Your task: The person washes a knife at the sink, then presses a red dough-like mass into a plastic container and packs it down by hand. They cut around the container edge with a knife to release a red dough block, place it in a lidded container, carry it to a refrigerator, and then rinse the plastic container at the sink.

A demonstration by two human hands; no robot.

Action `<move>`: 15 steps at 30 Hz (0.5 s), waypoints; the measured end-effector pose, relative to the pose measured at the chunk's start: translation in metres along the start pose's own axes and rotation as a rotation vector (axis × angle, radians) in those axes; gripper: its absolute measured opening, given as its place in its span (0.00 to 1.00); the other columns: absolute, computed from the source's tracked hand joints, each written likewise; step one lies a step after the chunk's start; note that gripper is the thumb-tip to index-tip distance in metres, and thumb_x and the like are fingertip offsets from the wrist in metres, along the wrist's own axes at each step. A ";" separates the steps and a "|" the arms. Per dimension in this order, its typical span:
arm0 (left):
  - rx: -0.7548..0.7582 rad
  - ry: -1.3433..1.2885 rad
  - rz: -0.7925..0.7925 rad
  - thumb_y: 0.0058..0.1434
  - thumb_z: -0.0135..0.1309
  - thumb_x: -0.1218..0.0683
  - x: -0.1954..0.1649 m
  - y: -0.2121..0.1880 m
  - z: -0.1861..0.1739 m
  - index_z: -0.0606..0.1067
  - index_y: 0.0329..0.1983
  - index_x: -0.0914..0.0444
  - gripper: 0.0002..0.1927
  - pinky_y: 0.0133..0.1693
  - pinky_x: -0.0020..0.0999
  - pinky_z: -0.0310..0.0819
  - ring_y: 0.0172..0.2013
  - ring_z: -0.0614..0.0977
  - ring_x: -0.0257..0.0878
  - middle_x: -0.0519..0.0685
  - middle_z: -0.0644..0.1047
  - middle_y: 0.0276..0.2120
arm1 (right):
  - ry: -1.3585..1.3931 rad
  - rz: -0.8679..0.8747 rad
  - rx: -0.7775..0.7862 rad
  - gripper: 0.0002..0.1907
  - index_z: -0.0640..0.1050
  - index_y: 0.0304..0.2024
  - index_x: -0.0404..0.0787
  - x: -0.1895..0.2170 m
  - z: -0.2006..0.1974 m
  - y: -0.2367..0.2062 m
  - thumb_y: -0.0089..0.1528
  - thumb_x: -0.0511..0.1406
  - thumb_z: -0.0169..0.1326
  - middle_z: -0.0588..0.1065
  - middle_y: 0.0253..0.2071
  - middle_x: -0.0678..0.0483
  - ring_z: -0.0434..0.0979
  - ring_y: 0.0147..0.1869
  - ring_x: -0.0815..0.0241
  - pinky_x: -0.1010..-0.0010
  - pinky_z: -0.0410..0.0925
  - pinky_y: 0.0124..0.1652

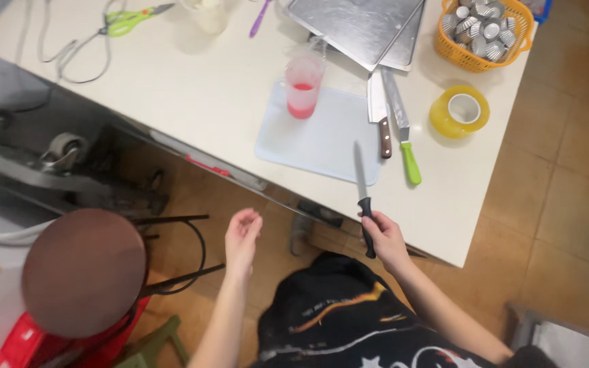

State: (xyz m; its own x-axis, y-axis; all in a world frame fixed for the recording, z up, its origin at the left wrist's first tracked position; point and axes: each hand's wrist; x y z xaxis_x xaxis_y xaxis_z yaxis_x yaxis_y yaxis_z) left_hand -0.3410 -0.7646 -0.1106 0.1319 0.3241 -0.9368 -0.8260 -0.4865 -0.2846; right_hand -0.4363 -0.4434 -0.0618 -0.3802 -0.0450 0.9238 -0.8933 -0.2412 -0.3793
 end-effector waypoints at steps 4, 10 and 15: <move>0.125 0.377 0.167 0.56 0.67 0.52 -0.019 0.078 0.049 0.64 0.66 0.65 0.38 0.47 0.35 0.77 0.50 0.78 0.40 0.52 0.73 0.58 | 0.136 0.022 -0.199 0.11 0.73 0.50 0.37 0.018 -0.013 0.042 0.67 0.35 0.49 0.77 0.31 0.58 0.74 0.28 0.68 0.76 0.66 0.26; 0.268 0.758 0.353 0.52 0.73 0.48 -0.062 0.170 0.084 0.61 0.70 0.65 0.47 0.57 0.44 0.72 0.59 0.75 0.51 0.56 0.69 0.64 | 0.019 -0.002 -0.117 0.11 0.75 0.51 0.38 0.067 -0.013 0.116 0.69 0.36 0.49 0.73 0.26 0.57 0.64 0.22 0.72 0.79 0.57 0.20; 0.369 0.747 0.414 0.39 0.78 0.46 -0.070 0.256 0.121 0.55 0.72 0.67 0.62 0.60 0.47 0.68 0.62 0.69 0.55 0.60 0.62 0.66 | -0.263 -0.063 -0.137 0.13 0.78 0.53 0.37 0.117 0.000 0.141 0.69 0.36 0.51 0.75 0.29 0.58 0.65 0.25 0.73 0.79 0.61 0.25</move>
State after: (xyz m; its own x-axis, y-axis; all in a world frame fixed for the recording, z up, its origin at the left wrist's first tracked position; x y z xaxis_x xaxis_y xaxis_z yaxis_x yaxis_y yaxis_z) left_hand -0.6282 -0.8132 -0.0935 -0.0001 -0.4861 -0.8739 -0.9911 -0.1160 0.0646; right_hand -0.6067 -0.4826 -0.0075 -0.2635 -0.2879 0.9207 -0.9440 -0.1198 -0.3076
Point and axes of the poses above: each hand's wrist, its own y-axis towards the middle knuckle, its own z-axis out of the palm, x = y × z
